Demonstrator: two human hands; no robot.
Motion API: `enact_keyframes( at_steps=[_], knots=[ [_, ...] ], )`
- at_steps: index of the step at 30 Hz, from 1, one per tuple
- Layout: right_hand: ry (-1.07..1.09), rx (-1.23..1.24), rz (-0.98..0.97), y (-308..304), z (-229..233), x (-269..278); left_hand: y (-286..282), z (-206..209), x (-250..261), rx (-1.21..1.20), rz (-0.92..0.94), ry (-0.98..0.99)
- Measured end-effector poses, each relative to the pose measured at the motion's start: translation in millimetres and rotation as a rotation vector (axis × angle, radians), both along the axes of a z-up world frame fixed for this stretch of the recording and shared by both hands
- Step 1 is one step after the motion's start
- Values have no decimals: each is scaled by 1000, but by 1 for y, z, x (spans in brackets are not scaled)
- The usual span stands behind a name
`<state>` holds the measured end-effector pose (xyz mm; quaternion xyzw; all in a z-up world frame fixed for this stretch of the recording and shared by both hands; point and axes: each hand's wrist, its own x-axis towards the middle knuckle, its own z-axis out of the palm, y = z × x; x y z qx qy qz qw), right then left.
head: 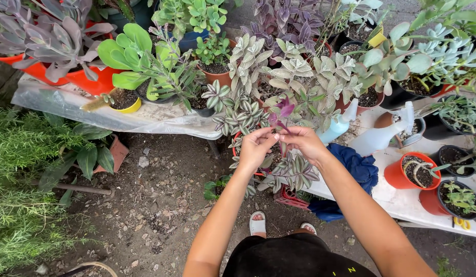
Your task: Pruning a plant and taking cuttings using small scissors
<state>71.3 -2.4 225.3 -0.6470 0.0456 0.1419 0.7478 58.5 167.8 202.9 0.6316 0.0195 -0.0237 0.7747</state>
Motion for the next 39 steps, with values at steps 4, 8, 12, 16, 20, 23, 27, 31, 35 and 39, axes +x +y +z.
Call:
enact_keyframes(
  at_steps=[4,8,12,16,20,23,27,31,35,39],
  knots=[
    [-42,-83,-13,-6,-31,12,-7,-5,7,-18,-11,44],
    [-12,-214,-71,-7,-36,14,-4,-33,25,118,25,69],
    [-31,-440,-140,-14,-49,27,13,-89,45,581,-73,0],
    [9,-866,-148,-20,-72,40,21,-40,18,736,-302,21],
    [-65,-966,-77,0,-69,28,23,-16,7,902,-530,3],
    [-83,-1007,-49,4,-83,35,25,-25,7,882,-547,29],
    [-36,-1121,-20,11,-108,34,33,-14,-3,761,-503,125],
    [31,-1133,43,20,-112,25,39,-7,-4,723,-509,153],
    [59,-1186,130,30,-95,16,38,-22,1,738,-492,196],
    [51,-1207,153,32,-90,11,39,-19,-1,739,-457,208]
  ],
)
